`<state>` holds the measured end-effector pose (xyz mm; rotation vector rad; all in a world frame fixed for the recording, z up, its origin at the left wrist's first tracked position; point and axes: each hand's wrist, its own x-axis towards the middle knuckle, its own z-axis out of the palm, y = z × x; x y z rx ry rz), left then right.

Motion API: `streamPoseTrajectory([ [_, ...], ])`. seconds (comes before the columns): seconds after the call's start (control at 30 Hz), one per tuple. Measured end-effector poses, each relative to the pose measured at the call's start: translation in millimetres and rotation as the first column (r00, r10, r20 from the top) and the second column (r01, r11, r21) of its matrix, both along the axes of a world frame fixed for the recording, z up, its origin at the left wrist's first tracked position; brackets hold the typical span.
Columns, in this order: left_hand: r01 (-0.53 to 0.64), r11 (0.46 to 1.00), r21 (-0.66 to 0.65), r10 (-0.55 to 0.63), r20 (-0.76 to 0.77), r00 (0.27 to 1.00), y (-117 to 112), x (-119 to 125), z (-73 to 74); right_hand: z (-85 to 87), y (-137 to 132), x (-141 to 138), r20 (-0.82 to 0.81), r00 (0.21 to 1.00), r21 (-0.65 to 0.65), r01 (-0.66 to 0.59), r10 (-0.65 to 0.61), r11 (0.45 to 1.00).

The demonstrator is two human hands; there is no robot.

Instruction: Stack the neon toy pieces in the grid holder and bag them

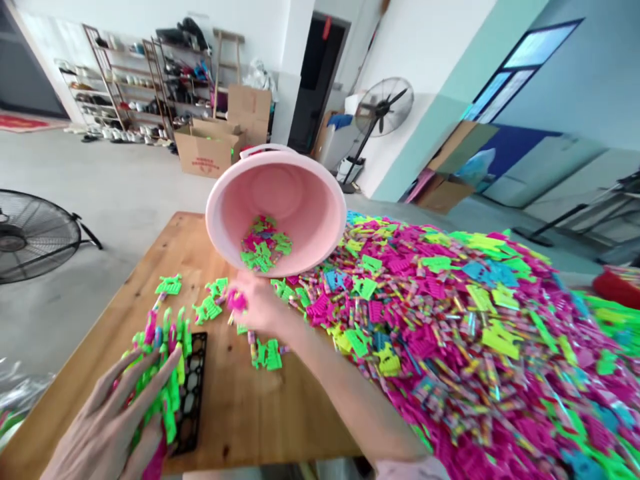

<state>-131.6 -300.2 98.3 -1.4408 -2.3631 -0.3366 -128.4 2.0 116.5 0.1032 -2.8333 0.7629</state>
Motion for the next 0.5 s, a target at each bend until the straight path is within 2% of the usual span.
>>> streamPoseTrajectory([
  [0.03, 0.002, 1.0, -0.002, -0.002, 0.025, 1.0, 0.5, 1.1, 6.0, -10.1, -23.1, 24.4, 0.112, 0.989, -0.054, -0.094, 0.099, 0.994],
  [0.07, -0.003, 1.0, -0.002, 0.003, 0.051, 0.999, 1.1, 2.2, 10.9, -20.5, -43.3, 46.6, 0.196, 0.973, -0.092, -0.103, 0.119, 0.99],
  [0.13, -0.024, 1.0, 0.001, 0.023, 0.098, 0.995, 2.2, 4.2, 18.4, -37.6, -71.6, 80.5, 0.244, 0.968, -0.111, -0.022, 0.049, 0.994],
  [0.2, -0.052, 0.999, 0.004, 0.051, 0.125, 0.991, 4.3, 5.8, 24.5, -45.5, -83.2, 99.9, 0.23, 0.969, -0.117, 0.124, -0.095, 0.985],
  [0.3, -0.105, 0.994, -0.012, 0.106, 0.14, 0.984, 10.3, 7.1, 32.0, -44.5, -84.8, 110.6, 0.32, 0.913, -0.067, 0.286, -0.251, 0.956],
  [0.4, -0.126, 0.989, -0.08, 0.138, 0.157, 0.978, 14.8, 7.7, 33.1, -43.6, -87.5, 113.1, 0.475, 0.839, 0.064, 0.267, -0.265, 0.961],
  [0.5, -0.117, 0.984, -0.132, 0.14, 0.177, 0.974, 12.0, 6.1, 26.7, -46.9, -91.2, 109.3, 0.434, 0.855, 0.079, 0.278, -0.284, 0.957],
])
